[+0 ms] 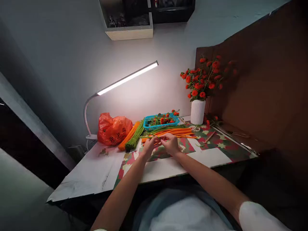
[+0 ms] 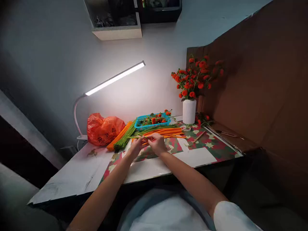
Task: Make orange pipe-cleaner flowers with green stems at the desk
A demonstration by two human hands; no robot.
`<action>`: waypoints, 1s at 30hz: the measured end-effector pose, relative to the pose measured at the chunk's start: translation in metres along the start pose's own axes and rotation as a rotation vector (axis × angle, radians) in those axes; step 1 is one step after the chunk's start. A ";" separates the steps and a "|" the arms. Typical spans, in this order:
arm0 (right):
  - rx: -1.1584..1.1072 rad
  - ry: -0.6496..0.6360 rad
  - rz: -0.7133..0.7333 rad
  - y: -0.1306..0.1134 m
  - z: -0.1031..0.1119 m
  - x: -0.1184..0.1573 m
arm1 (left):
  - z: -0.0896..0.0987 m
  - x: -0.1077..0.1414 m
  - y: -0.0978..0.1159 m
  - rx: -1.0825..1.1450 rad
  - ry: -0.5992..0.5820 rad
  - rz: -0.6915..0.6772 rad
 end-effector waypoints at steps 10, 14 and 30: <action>-0.193 0.054 -0.197 0.009 0.002 -0.002 | -0.002 0.001 0.015 -0.132 -0.044 -0.199; -0.435 0.098 -0.379 0.028 -0.005 0.000 | 0.004 0.003 0.024 -0.272 0.052 -0.355; -0.280 -0.008 -0.275 0.015 0.000 -0.005 | 0.019 0.012 0.037 -0.359 0.245 -0.497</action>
Point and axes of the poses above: each hand's wrist, its own x-axis away from the middle knuckle, its own z-axis out of the back of the hand, y = z × x, the point moved 9 cm from there along -x, towards the middle knuckle, and after that the axes turned 8 degrees about -x, right-handed, at the moved point
